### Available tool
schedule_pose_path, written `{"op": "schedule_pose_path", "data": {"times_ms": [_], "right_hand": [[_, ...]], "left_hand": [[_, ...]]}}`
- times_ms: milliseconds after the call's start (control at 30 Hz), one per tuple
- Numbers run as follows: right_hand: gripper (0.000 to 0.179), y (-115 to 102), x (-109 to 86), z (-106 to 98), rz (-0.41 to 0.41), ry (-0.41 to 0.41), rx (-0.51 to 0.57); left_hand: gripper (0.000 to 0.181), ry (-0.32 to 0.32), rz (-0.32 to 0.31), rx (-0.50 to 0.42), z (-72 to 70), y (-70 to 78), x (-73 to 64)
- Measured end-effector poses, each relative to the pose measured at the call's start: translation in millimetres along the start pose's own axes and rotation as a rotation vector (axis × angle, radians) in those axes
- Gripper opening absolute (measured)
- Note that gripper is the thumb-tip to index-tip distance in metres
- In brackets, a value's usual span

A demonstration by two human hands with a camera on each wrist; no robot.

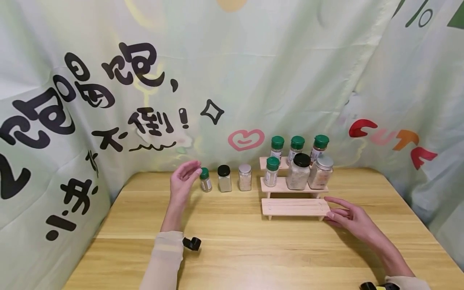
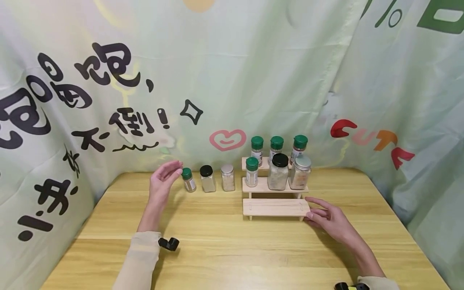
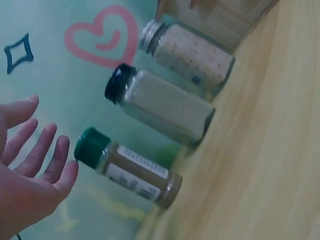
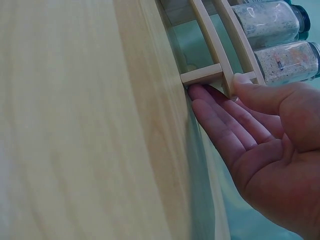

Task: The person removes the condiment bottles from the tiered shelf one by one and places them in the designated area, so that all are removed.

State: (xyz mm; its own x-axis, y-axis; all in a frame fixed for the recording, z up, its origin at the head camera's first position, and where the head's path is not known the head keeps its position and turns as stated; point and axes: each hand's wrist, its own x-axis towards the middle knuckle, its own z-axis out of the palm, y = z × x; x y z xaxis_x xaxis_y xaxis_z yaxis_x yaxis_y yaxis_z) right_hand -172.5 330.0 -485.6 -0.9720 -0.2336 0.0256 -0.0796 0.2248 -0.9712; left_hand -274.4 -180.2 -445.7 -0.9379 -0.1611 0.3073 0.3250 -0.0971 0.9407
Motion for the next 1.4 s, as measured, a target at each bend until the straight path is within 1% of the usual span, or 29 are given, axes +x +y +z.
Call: {"op": "schedule_pose_path", "data": {"times_ms": [100, 200, 300, 433, 767, 1000, 1100, 1233, 1400], "right_hand": [[0.053, 0.2, -0.1, -0.1, 0.002, 0.001, 0.005], [0.053, 0.1, -0.1, -0.5, -0.001, -0.001, 0.007], [0.053, 0.0, -0.1, -0.5, -0.006, -0.004, 0.008], [0.053, 0.6, 0.0, -0.4, -0.011, -0.011, 0.014], [0.052, 0.2, -0.3, -0.4, -0.023, -0.025, 0.035], [0.051, 0.1, -1.3, -0.9, -0.027, -0.026, 0.026], [0.050, 1.2, -1.8, -1.3, -0.043, -0.036, 0.046], [0.048, 2.4, -2.1, -1.6, -0.059, -0.050, 0.066], [0.049, 2.4, -1.4, -1.8, -0.052, -0.046, 0.048]], "left_hand": [[0.034, -0.016, 0.031, 0.047, 5.3, 5.2, -2.0], [0.032, -0.017, 0.034, 0.078, 9.0, 8.8, -4.4], [0.031, -0.011, 0.016, 0.070, 10.3, 10.6, -6.7], [0.032, -0.024, 0.005, 0.060, 12.2, 13.3, -10.1], [0.031, -0.062, 0.027, 0.055, 23.5, 21.5, -14.6], [0.032, -0.117, 0.037, 0.060, 32.7, 26.9, -17.9], [0.032, -0.137, 0.041, 0.053, 37.1, 28.5, -20.9], [0.032, -0.160, 0.051, 0.049, 42.7, 28.0, -25.3], [0.030, -0.185, 0.080, 0.024, 50.4, 24.2, -29.6]]}}
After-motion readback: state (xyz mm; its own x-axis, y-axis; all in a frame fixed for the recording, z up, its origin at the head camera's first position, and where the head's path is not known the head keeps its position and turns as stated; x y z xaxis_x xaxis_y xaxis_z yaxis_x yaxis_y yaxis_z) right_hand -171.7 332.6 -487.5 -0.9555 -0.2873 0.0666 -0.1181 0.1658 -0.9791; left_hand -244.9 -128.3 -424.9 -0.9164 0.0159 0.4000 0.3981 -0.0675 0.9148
